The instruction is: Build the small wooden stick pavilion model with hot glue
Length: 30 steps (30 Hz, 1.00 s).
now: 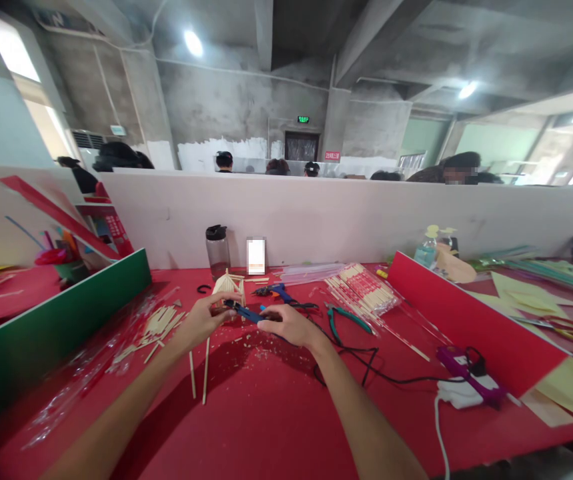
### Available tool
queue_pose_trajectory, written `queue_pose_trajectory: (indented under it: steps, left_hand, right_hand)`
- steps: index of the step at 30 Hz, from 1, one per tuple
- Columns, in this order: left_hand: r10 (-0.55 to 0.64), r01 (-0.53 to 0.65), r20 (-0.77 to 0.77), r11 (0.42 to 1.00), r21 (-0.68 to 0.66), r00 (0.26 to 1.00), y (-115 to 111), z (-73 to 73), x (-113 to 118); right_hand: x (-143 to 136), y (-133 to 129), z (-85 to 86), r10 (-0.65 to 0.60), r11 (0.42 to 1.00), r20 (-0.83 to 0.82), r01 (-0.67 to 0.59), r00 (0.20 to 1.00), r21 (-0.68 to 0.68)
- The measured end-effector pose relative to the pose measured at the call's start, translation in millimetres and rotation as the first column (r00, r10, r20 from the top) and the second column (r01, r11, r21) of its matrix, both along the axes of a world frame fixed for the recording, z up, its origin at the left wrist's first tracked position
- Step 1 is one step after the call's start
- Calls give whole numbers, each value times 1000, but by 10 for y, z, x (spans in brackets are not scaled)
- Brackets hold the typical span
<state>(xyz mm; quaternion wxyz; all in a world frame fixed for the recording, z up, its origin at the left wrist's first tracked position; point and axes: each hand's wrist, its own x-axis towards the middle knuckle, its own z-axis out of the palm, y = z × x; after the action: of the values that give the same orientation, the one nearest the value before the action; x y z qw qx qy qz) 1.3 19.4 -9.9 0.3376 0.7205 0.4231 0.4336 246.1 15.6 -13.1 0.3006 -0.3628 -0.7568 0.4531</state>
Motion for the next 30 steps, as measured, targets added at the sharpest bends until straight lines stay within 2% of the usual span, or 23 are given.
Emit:
queue_pose_trajectory:
  steps: [5, 12, 21, 25, 30]
  left_hand:
    - [-1, 1, -18, 1000, 7, 1000, -10, 17, 6]
    - [11, -11, -36, 1000, -14, 999, 5, -31, 2]
    - [17, -17, -42, 1000, -4, 999, 30, -86, -3]
    - [6, -6, -37, 1000, -9, 999, 19, -86, 13]
    - [17, -17, -26, 1000, 25, 1000, 25, -101, 34]
  right_hand:
    - [4, 33, -46, 9, 999, 26, -10, 1000, 34]
    - [4, 40, -65, -33, 998, 86, 28, 996, 57]
    - [-37, -2, -63, -74, 959, 215, 11, 974, 282]
    - [-113, -57, -83, -180, 929, 252, 80, 951, 360]
    - [-203, -88, -107, -301, 900, 406, 117, 863, 420]
